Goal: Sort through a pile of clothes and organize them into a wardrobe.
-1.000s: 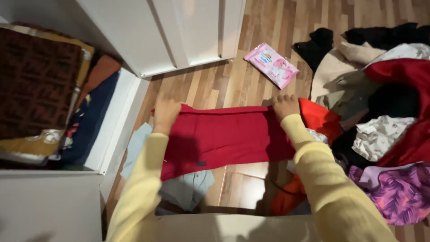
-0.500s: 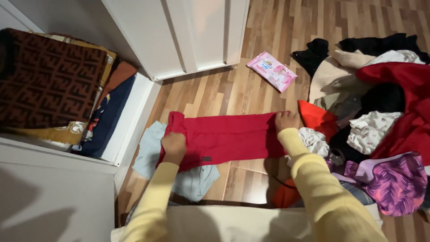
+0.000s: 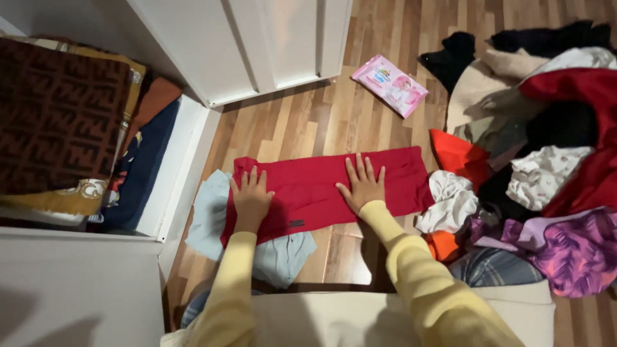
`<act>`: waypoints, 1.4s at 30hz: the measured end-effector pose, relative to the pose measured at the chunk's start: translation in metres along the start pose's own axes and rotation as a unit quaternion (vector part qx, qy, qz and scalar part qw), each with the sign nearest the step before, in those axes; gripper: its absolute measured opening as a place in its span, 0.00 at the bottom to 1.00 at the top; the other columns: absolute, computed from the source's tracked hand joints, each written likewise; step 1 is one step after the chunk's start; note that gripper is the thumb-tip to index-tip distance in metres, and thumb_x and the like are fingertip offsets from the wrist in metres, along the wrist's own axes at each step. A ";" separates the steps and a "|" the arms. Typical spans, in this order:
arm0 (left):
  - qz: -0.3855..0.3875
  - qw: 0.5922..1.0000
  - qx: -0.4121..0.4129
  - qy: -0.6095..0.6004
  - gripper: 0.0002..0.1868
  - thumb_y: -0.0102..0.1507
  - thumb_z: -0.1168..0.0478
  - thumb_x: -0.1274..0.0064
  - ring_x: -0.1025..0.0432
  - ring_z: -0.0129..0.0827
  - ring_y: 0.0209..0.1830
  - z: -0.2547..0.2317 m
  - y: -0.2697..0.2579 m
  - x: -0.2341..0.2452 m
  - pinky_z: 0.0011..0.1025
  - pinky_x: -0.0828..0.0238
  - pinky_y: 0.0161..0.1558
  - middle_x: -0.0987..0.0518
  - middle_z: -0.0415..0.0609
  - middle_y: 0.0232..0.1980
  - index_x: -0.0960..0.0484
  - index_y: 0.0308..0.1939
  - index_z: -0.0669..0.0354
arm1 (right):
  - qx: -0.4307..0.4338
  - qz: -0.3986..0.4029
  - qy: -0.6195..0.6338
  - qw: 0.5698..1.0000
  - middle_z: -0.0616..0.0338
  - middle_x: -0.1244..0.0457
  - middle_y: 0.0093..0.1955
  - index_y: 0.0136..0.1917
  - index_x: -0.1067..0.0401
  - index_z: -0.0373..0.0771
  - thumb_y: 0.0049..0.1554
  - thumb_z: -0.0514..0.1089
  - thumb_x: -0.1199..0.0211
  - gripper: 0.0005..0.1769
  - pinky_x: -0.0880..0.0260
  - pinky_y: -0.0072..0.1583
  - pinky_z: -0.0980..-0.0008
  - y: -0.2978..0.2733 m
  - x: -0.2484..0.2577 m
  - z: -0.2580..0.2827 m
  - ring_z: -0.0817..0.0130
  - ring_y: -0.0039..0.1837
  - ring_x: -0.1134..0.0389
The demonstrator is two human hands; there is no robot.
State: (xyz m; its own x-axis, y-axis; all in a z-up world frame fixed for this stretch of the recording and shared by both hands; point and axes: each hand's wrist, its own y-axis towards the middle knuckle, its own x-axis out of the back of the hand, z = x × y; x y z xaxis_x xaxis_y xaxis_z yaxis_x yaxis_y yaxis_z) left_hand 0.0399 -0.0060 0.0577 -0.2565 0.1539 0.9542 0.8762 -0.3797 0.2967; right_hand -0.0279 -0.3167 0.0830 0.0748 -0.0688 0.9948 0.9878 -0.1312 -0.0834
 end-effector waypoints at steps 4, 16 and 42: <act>0.034 0.998 0.045 -0.007 0.40 0.52 0.45 0.35 0.34 0.51 0.70 0.002 0.000 -0.011 0.66 0.57 0.73 0.30 0.54 0.73 0.24 0.67 0.52 | 0.006 -0.048 0.015 0.999 0.54 0.66 0.87 0.84 0.60 0.52 0.61 0.75 0.60 0.47 0.70 0.77 0.34 0.007 -0.021 -0.046 0.52 0.86 0.65; 0.061 0.996 0.065 0.012 0.41 0.54 0.43 0.36 0.36 0.51 0.72 0.003 0.002 -0.020 0.65 0.56 0.72 0.33 0.52 0.75 0.26 0.69 0.51 | -0.104 -0.156 0.012 0.982 0.45 0.64 0.87 0.83 0.57 0.32 0.61 0.78 0.60 0.56 0.75 0.76 0.32 -0.007 -0.024 -0.114 0.53 0.86 0.66; -0.101 0.956 0.253 -0.109 0.09 0.64 0.55 0.41 0.26 0.50 0.54 0.036 0.043 -0.003 0.49 0.31 0.52 0.19 0.52 0.48 0.17 0.42 0.56 | 0.311 -0.059 0.105 0.943 0.51 0.37 0.66 0.71 0.33 0.42 0.46 0.37 0.37 0.37 0.36 0.55 0.52 0.019 0.025 0.177 0.51 0.56 0.34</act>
State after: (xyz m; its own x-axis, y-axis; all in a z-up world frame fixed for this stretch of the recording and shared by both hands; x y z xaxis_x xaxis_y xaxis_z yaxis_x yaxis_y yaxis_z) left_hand 0.0932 0.0104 0.0663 -0.3992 0.3855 0.8319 0.9168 0.1595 0.3660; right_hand 0.0169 -0.1458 0.1165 -0.0048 -0.2931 0.9561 0.8810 0.4511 0.1428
